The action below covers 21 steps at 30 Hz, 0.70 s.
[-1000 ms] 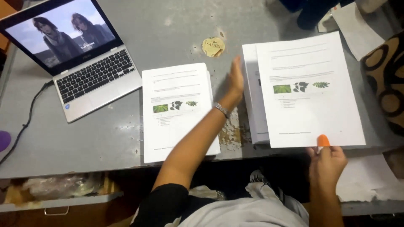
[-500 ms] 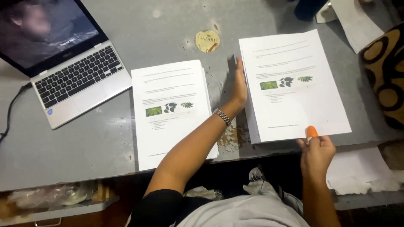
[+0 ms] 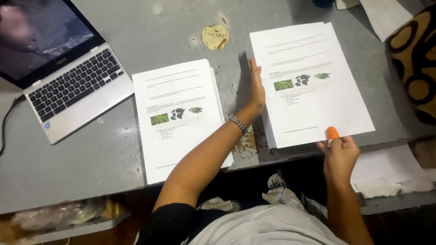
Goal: Sorting and organizing printed documents on a desk while using a rubber finger tip for grip
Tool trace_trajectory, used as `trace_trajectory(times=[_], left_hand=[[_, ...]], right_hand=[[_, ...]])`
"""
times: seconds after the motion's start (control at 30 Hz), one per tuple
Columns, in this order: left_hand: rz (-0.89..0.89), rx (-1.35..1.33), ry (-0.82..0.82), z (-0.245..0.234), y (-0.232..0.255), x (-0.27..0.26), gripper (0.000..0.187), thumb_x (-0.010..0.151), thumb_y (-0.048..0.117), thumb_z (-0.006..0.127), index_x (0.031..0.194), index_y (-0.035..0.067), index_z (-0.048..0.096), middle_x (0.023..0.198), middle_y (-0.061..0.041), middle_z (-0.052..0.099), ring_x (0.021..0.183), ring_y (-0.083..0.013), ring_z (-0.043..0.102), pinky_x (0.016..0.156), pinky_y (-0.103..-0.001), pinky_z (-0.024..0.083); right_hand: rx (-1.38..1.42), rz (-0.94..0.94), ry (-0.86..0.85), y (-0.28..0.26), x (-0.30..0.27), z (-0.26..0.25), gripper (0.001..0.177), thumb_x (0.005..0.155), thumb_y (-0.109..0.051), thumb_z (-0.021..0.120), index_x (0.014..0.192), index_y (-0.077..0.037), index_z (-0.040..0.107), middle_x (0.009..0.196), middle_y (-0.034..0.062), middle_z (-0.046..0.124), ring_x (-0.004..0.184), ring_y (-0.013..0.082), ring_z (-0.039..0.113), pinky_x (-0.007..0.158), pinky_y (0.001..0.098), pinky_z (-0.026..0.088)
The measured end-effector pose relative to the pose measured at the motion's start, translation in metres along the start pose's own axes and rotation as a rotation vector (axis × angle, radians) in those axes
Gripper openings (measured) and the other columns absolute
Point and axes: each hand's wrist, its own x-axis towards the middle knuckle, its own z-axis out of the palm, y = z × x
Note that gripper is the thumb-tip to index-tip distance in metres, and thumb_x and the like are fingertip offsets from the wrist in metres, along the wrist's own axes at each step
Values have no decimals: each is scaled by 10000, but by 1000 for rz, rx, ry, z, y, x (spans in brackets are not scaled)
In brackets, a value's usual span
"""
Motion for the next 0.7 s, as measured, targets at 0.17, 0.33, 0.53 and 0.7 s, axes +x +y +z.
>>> trace_trajectory(times=[0.17, 0.33, 0.53, 0.7], left_hand=[[-20, -49, 1, 2, 5, -2, 766, 975, 407, 268, 1585, 102, -81, 1687, -59, -128, 1556, -212, -68, 1251, -424, 50], [-20, -48, -6, 2, 8, -3, 757, 978, 391, 257, 1580, 88, -86, 1687, -57, -135, 1555, -214, -73, 1250, -430, 60], [-5, -28, 23, 2, 3, -3, 735, 991, 369, 262, 1586, 98, -72, 1690, -51, -129, 1556, -195, -75, 1252, -410, 42], [-20, -78, -4, 0, -1, 1, 768, 976, 407, 272, 1587, 109, -86, 1692, -62, -113, 1558, -222, -36, 1245, -428, 94]], right_hand=[[38, -12, -41, -2, -1, 1, 37, 1027, -64, 598, 994, -63, 581, 796, -7, 514, 724, 43, 538, 789, 292, 669], [39, 16, -71, -11, -6, 0, 78, 1046, -139, 634, 1057, -79, 586, 888, 0, 579, 767, 68, 593, 789, 293, 661], [54, -9, -82, -15, -8, -1, 176, 945, 54, 450, 825, -71, 418, 849, 82, 447, 1017, 172, 660, 844, 390, 708], [50, 5, -56, -15, -9, 1, 73, 976, 40, 480, 1020, -16, 491, 922, 107, 555, 840, 112, 614, 799, 281, 685]])
